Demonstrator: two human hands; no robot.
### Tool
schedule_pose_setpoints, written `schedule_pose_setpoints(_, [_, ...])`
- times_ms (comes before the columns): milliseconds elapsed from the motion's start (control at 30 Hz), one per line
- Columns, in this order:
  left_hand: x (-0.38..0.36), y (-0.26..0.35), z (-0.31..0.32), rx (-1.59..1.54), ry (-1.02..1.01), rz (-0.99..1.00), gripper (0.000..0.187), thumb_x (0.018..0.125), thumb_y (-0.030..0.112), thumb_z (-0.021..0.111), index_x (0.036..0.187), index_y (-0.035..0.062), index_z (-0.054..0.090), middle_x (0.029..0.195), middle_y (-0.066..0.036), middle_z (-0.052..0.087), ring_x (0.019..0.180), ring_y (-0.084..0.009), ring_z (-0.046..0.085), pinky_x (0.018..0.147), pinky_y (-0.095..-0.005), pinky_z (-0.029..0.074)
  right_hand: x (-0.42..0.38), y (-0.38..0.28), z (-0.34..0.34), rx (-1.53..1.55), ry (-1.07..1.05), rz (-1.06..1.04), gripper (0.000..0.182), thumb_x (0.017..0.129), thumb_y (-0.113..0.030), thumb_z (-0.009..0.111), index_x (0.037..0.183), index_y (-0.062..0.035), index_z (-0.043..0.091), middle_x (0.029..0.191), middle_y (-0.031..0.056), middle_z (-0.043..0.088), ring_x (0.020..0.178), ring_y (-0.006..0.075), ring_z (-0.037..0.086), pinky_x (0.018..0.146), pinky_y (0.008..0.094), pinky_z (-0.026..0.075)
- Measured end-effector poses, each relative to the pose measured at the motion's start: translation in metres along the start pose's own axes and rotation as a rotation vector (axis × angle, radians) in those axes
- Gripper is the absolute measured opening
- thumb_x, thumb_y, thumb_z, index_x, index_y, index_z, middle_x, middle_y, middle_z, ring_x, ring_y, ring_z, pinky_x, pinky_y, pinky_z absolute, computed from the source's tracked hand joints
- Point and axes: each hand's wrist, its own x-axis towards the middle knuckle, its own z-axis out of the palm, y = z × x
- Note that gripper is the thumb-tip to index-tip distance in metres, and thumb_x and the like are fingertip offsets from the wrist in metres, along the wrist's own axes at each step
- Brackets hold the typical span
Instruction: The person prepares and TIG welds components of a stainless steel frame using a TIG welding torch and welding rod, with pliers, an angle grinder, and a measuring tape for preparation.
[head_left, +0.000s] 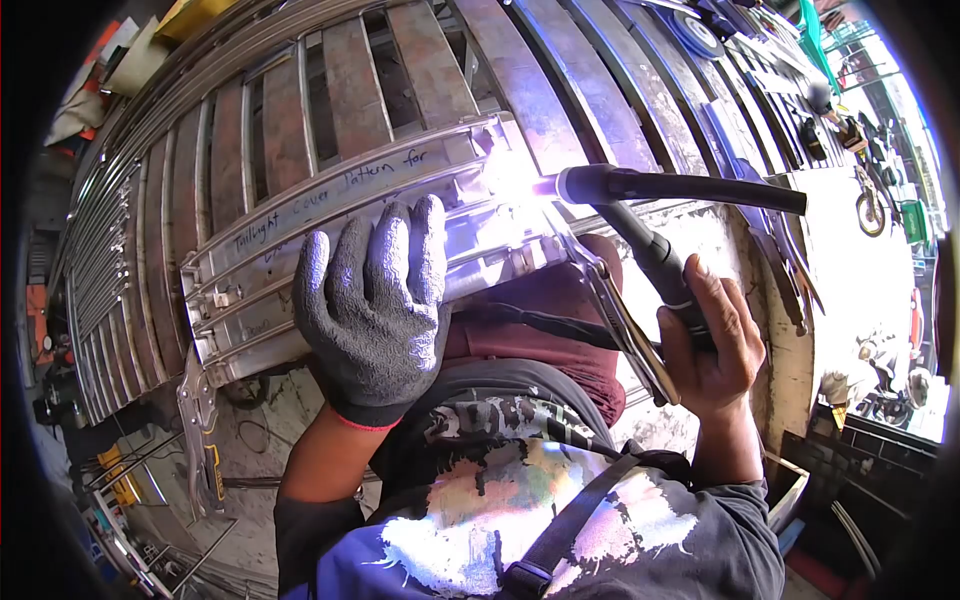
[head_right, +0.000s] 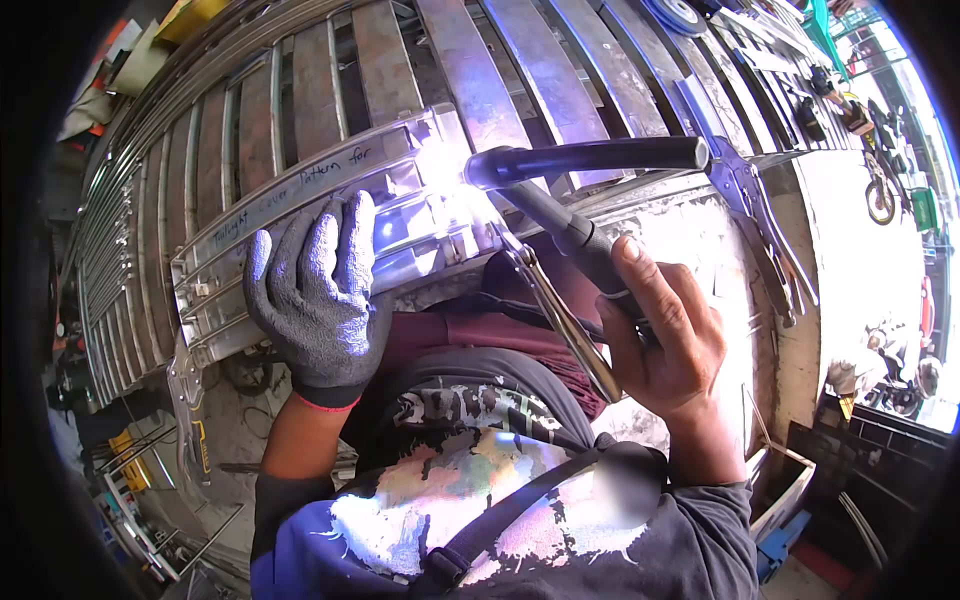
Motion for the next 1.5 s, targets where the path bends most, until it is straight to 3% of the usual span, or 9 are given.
schedule_pose_setpoints(200, [0.004,0.003,-0.013,-0.035,-0.096,-0.025,0.086,0.068,0.031,0.086,0.151,0.019,0.064,0.15,-0.003,0.058,0.139,-0.0271,0.051,0.127,-0.0548,0.031,-0.011,0.002,-0.004,-0.105,0.1,-0.038,0.064,0.089,-0.004,0.083,0.145,0.0108,0.056,0.12,0.0318,0.074,0.087,0.036,0.077,0.073,0.0436,0.062])
schedule_pose_setpoints(633, [0.003,0.0,-0.009,-0.034,-0.042,-0.01,0.082,0.071,0.025,0.083,0.151,0.0187,0.064,0.146,-0.005,0.058,0.138,-0.0276,0.051,0.127,-0.0566,0.031,0.001,-0.004,-0.005,-0.059,0.07,-0.043,0.065,0.085,0.001,0.083,0.146,0.0046,0.061,0.097,0.0215,0.074,0.071,0.0259,0.069,0.062,0.0368,0.056])
schedule_pose_setpoints(933, [0.004,0.001,-0.01,-0.038,-0.06,-0.012,0.085,0.068,0.024,0.085,0.15,0.0192,0.066,0.146,-0.004,0.059,0.138,-0.0272,0.051,0.126,-0.0559,0.033,0.002,-0.005,-0.001,-0.027,0.05,0.002,0.066,0.084,0.002,0.082,0.147,0.0013,0.063,0.084,0.0153,0.068,0.067,0.024,0.066,0.058,0.0355,0.052])
schedule_pose_setpoints(1333, [0.006,0.0,-0.012,-0.05,-0.066,-0.006,0.083,0.069,0.023,0.083,0.149,0.019,0.066,0.145,-0.005,0.059,0.136,-0.0275,0.053,0.125,-0.0564,0.033,0.006,-0.005,0.001,-0.021,0.043,-0.013,0.064,0.084,0.002,0.082,0.146,0.0005,0.064,0.089,0.0166,0.071,0.069,0.0251,0.067,0.059,0.036,0.054])
schedule_pose_setpoints(1433, [0.002,-0.006,-0.001,0.033,0.015,0.048,0.074,0.08,0.033,0.076,0.151,0.0156,0.063,0.142,-0.007,0.061,0.134,-0.0302,0.056,0.122,-0.0552,0.038,0.007,-0.005,0.0,-0.013,0.02,-0.005,0.064,0.084,0.002,0.082,0.145,0.0009,0.064,0.092,0.0181,0.072,0.071,0.0262,0.069,0.061,0.0366,0.055])
schedule_pose_setpoints(1467, [0.003,-0.003,-0.002,-0.023,0.017,0.007,0.083,0.07,0.025,0.083,0.15,0.0191,0.065,0.144,-0.005,0.059,0.135,-0.0275,0.054,0.125,-0.0569,0.033,0.006,-0.007,-0.003,-0.021,-0.005,0.008,0.064,0.084,0.002,0.082,0.145,0.0016,0.063,0.096,0.0198,0.073,0.073,0.0272,0.07,0.063,0.037,0.056])
schedule_pose_setpoints(1500, [0.004,-0.001,-0.005,-0.03,-0.016,0.001,0.083,0.07,0.025,0.083,0.15,0.0193,0.065,0.144,-0.004,0.059,0.136,-0.0275,0.054,0.126,-0.0569,0.033,0.006,-0.008,-0.004,-0.029,-0.029,0.022,0.064,0.085,0.002,0.082,0.146,0.0024,0.062,0.099,0.0215,0.075,0.075,0.0282,0.072,0.064,0.0375,0.057])
